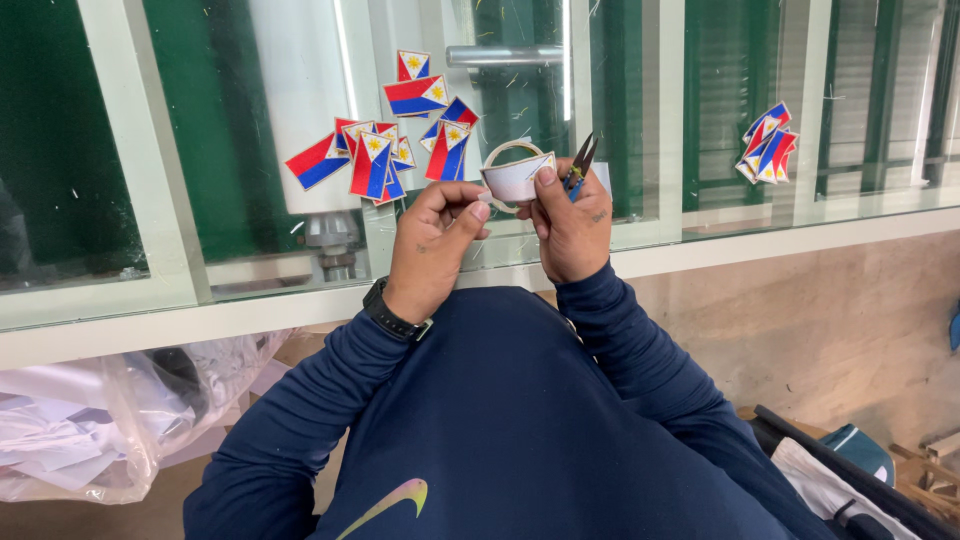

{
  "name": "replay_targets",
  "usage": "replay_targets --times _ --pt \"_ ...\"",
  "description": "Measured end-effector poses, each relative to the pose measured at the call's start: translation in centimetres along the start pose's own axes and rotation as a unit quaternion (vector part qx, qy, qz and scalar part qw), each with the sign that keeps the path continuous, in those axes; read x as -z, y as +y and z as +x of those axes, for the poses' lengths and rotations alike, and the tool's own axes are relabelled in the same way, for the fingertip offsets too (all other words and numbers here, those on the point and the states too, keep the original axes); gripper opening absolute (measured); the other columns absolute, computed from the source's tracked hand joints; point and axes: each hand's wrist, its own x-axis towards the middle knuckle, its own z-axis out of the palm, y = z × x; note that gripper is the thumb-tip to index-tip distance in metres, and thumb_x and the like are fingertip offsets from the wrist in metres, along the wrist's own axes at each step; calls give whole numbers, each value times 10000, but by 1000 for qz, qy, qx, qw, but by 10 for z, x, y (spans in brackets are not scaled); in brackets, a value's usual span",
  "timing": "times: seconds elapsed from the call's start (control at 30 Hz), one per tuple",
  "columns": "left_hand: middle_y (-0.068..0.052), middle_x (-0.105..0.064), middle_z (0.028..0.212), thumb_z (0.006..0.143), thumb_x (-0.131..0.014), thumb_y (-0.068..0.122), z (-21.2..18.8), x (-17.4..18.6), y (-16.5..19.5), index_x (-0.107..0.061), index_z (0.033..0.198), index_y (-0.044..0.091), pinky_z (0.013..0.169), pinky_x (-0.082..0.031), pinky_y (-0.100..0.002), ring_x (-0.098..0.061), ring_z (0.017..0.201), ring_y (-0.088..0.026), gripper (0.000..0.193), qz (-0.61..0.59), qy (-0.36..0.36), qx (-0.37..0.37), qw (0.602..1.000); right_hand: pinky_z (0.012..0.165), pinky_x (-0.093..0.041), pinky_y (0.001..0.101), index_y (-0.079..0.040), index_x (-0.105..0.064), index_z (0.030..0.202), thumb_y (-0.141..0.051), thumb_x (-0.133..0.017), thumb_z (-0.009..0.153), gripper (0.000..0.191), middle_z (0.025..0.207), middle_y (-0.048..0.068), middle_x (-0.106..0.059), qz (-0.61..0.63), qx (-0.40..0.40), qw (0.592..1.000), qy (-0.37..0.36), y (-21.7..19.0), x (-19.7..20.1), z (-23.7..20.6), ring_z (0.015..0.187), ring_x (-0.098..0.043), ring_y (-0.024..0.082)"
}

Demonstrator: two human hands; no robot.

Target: The person uses small scissors to trim the edges of small Philippine flag stickers. They repeatedly pick up a sticker, cut along its perimeter, and place the trimmed piece aside on a glass surface.

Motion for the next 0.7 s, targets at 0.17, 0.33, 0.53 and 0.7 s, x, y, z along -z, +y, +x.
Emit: replay_targets --times 0.17,0.33,0.53,0.7 --pt "-81 -713 1058 1001 -710 121 8 -3 1 -696 1145 1 821 -553 -250 -643 889 -98 188 68 31 -1 997 701 -555 298 31 -588 1125 -195 -619 1069 234 810 68 -623 11 19 999 -45 2 -2 -5 561 -459 73" --pt "-72 -669 1194 997 -726 79 12 -3 1 -689 1093 -9 888 -558 -258 -654 1027 -107 135 118 21 -127 985 747 -592 324 18 -552 1102 -195 -594 1072 219 864 104 -662 37 17 997 -69 1 -4 -7 544 -466 73" --pt "-64 -697 1160 975 -733 79 11 -5 -1 -710 1072 -2 849 -589 -251 -684 971 -97 128 140 43 -102 984 759 -595 332 19 -546 1108 -194 -586 1072 220 873 110 -659 49 17 996 -70 -2 -5 -11 535 -460 70" --pt "-60 -715 1088 968 -747 69 11 -6 3 -732 1056 -1 814 -580 -245 -688 920 -99 113 177 51 -134 974 801 -598 344 29 -542 1126 -184 -584 1086 221 856 116 -643 90 22 993 -74 1 -5 -17 541 -452 81"
